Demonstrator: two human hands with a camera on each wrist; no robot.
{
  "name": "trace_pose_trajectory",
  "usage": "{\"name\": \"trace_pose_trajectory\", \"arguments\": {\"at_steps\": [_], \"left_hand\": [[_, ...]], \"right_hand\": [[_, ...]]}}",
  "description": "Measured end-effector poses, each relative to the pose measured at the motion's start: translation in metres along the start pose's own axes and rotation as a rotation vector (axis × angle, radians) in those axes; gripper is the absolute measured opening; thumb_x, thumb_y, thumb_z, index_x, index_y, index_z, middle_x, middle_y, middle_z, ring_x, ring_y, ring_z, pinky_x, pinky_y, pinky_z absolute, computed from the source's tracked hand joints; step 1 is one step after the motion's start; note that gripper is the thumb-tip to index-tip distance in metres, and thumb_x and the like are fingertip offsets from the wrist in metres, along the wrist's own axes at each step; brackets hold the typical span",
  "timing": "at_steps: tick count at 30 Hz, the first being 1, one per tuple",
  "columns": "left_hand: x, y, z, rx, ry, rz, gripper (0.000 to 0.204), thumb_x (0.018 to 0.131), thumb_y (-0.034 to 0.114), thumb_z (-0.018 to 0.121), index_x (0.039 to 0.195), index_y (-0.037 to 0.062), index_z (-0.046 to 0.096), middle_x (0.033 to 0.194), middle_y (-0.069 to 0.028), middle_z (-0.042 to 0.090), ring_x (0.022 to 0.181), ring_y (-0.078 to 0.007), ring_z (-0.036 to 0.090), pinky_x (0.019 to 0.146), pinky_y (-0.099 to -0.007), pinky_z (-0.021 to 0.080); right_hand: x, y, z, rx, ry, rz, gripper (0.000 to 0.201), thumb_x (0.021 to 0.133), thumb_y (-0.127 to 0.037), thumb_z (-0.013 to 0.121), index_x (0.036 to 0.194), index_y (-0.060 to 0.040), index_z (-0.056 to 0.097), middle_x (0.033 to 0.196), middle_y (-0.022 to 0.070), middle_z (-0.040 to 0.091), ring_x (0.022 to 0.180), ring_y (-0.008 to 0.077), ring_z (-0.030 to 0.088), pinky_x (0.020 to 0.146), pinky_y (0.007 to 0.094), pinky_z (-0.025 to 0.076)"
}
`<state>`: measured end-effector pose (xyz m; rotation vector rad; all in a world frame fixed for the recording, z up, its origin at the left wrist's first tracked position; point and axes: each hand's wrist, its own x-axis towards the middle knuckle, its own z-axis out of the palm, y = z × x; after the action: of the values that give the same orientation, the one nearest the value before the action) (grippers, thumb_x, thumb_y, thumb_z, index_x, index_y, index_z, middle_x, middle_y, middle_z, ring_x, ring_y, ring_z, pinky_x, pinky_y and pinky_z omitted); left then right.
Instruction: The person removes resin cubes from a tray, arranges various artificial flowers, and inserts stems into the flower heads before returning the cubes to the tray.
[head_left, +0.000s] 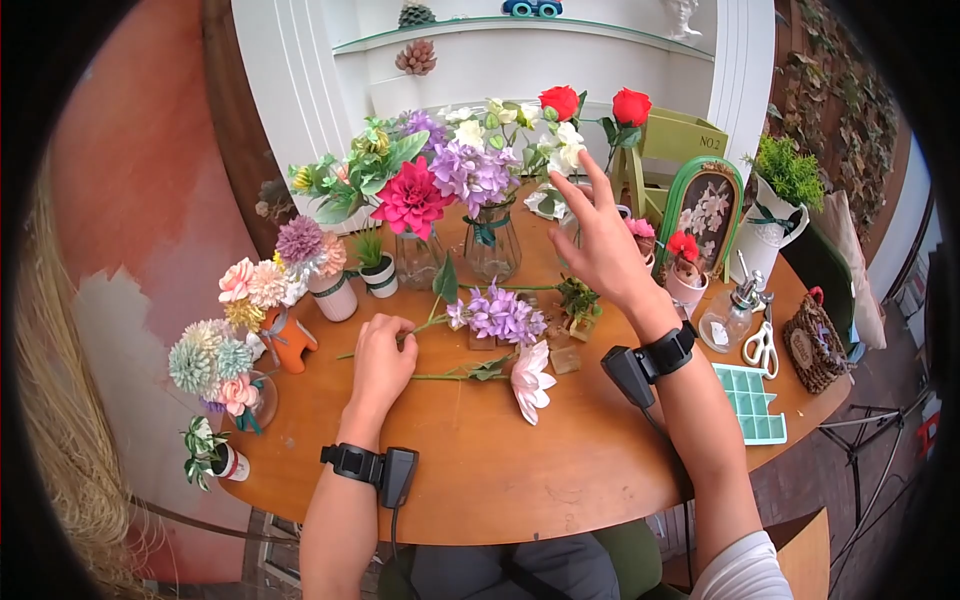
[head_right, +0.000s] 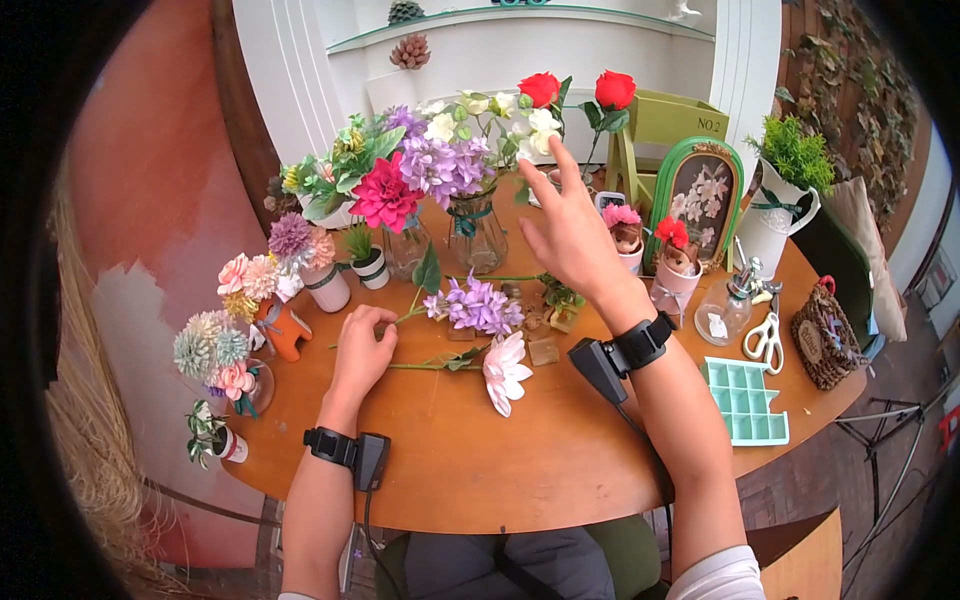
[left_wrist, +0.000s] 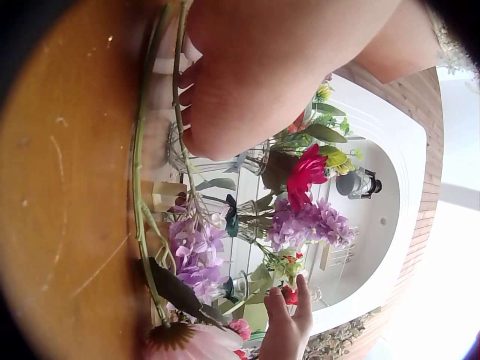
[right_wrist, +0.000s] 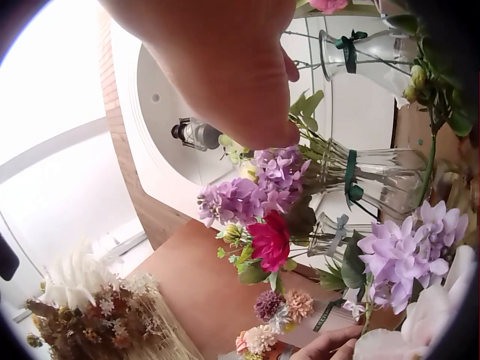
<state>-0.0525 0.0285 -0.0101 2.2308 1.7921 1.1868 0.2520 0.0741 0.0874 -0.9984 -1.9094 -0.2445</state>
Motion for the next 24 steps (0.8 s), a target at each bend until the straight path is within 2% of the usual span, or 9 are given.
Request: {"name": "trace_pose_trajectory", "arguments": {"at_steps": [1, 3, 4, 6, 9, 18, 22, 24], "left_hand": [[0.000, 0.000, 0.000, -0.005, 0.003, -0.001, 0.014, 0.083, 0.005, 0.064, 0.095, -0.0015, 0.069, 0.098, -0.0143, 0.064, 0.097, -0.0305, 0.060, 0.085, -0.0394, 0.049], [0.000, -0.001, 0.000, -0.002, 0.004, 0.003, 0.014, 0.083, 0.005, 0.064, 0.095, -0.0015, 0.069, 0.098, -0.0143, 0.064, 0.097, -0.0305, 0.060, 0.085, -0.0394, 0.049], [0.000, -0.001, 0.000, 0.001, 0.005, 0.006, 0.014, 0.083, 0.005, 0.064, 0.095, -0.0015, 0.069, 0.098, -0.0143, 0.064, 0.097, -0.0304, 0.060, 0.085, -0.0394, 0.049], [0.000, -0.001, 0.000, 0.001, 0.006, 0.009, 0.014, 0.083, 0.005, 0.064, 0.095, -0.0016, 0.068, 0.098, -0.0144, 0.064, 0.096, -0.0304, 0.060, 0.085, -0.0394, 0.049], [0.000, -0.002, 0.001, -0.002, 0.010, 0.018, 0.013, 0.083, 0.005, 0.064, 0.094, -0.0016, 0.068, 0.097, -0.0144, 0.064, 0.096, -0.0304, 0.060, 0.085, -0.0394, 0.049], [0.000, -0.001, 0.000, -0.002, 0.005, 0.017, 0.015, 0.084, 0.005, 0.064, 0.096, -0.0016, 0.068, 0.097, -0.0145, 0.064, 0.097, -0.0308, 0.060, 0.086, -0.0398, 0.049], [0.000, 0.000, -0.001, 0.002, -0.002, 0.007, 0.015, 0.084, 0.006, 0.064, 0.096, -0.0017, 0.068, 0.097, -0.0145, 0.064, 0.097, -0.0309, 0.060, 0.086, -0.0399, 0.049], [0.000, -0.001, 0.000, 0.003, 0.002, 0.010, 0.015, 0.084, 0.005, 0.064, 0.096, -0.0018, 0.068, 0.098, -0.0145, 0.064, 0.097, -0.0308, 0.060, 0.086, -0.0399, 0.049]], "right_hand": [[0.000, 0.002, 0.002, 0.000, 0.001, 0.000, 0.056, 0.084, -0.002, 0.068, 0.137, -0.0042, 0.051, 0.154, 0.0199, 0.028, 0.122, 0.0358, 0.053, 0.098, 0.0421, 0.050], [0.001, 0.004, 0.003, -0.042, 0.063, -0.081, 0.055, 0.083, -0.003, 0.067, 0.135, 0.0020, 0.049, 0.143, 0.0231, 0.040, 0.121, 0.0395, 0.052, 0.102, 0.0429, 0.046], [0.001, 0.003, 0.002, -0.042, 0.064, -0.081, 0.055, 0.083, -0.003, 0.067, 0.135, 0.0020, 0.049, 0.143, 0.0231, 0.040, 0.121, 0.0395, 0.052, 0.102, 0.0429, 0.046], [0.002, -0.002, -0.004, -0.061, 0.044, -0.073, 0.051, 0.084, -0.002, 0.065, 0.131, 0.0063, 0.049, 0.134, 0.0215, 0.048, 0.120, 0.0385, 0.053, 0.102, 0.0419, 0.045], [0.003, -0.005, -0.007, -0.010, 0.084, -0.073, 0.047, 0.084, 0.000, 0.064, 0.129, 0.0060, 0.050, 0.129, 0.0201, 0.051, 0.118, 0.0385, 0.053, 0.099, 0.0423, 0.046], [0.009, -0.019, -0.018, 0.102, 0.159, -0.051, 0.042, 0.085, 0.004, 0.061, 0.127, 0.0068, 0.053, 0.127, 0.0197, 0.053, 0.118, 0.0380, 0.054, 0.099, 0.0428, 0.046], [0.009, -0.017, -0.018, -0.001, 0.203, -0.115, 0.046, 0.085, 0.002, 0.063, 0.129, 0.0070, 0.052, 0.128, 0.0210, 0.052, 0.120, 0.0383, 0.051, 0.099, 0.0434, 0.045], [0.008, -0.020, -0.017, -0.023, 0.256, -0.038, 0.053, 0.083, 0.001, 0.065, 0.134, 0.0011, 0.050, 0.132, 0.0223, 0.048, 0.123, 0.0403, 0.048, 0.100, 0.0451, 0.045]]}}
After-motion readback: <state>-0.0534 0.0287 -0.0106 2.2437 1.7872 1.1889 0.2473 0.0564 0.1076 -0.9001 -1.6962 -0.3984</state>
